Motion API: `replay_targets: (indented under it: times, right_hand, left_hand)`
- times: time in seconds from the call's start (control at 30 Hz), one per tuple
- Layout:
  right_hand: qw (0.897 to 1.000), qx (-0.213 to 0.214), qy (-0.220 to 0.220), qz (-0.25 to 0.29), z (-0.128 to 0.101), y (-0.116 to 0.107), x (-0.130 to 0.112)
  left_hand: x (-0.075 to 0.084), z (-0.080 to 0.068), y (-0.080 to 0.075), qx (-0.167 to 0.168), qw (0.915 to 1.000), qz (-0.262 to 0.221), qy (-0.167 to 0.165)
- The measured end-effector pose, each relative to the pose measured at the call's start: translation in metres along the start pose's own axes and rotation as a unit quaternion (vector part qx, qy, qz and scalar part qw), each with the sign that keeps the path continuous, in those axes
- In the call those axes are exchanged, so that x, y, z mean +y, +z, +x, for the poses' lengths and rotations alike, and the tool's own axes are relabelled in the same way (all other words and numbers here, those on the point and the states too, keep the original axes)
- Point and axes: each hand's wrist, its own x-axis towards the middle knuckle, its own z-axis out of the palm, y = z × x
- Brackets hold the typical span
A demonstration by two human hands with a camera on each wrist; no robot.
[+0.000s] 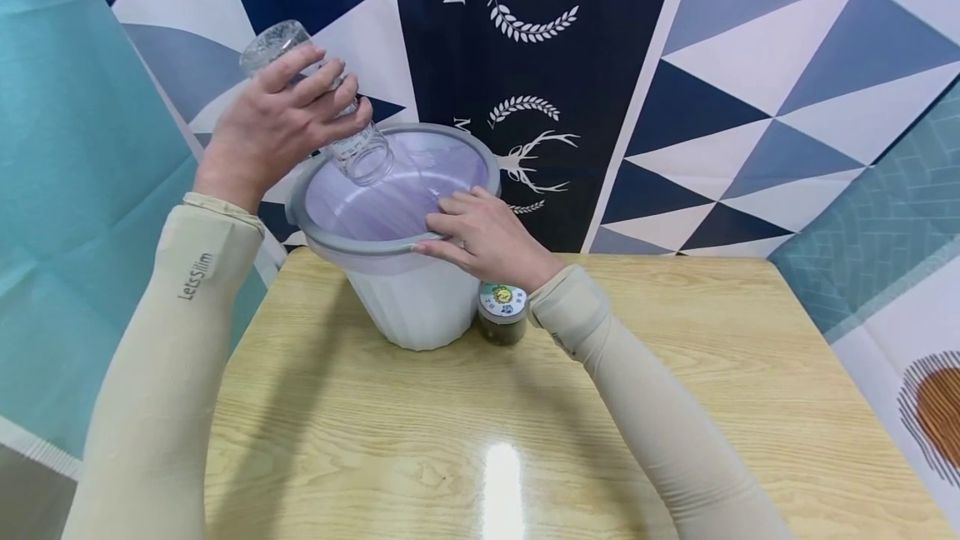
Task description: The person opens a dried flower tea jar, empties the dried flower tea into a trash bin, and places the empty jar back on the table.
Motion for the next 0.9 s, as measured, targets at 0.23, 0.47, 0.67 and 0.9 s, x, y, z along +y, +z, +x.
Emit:
replay_targets:
  times: [0.23,0.47,0.67,0.9]
  right_hand:
    - [1.000,0.004,-0.002,-0.001,-0.0003,0.0005,0.0004]
    - [1.000,0.006,-0.002,-0.004,-0.0002,0.0007,0.0004]
    - [1.000,0.004,-0.002,-0.005,0.0001,0.0001,-0.0003]
    - [1.000,0.003,0.001,-0.002,-0.0004,0.0003,-0.0008]
  left_hand:
    - [0.0040,-0.0002,0.0020,0.019,0.9998,-0.006,0.008]
    - [0.0073,0.0027,0.0023,0.027,0.9996,-0.007,0.005]
    - [0.0061,0.0019,0.0026,0.019,0.9998,-0.010,0.000]
    - [0.0090,-0.0057,0.0000,0.006,0.9918,-0.090,-0.091]
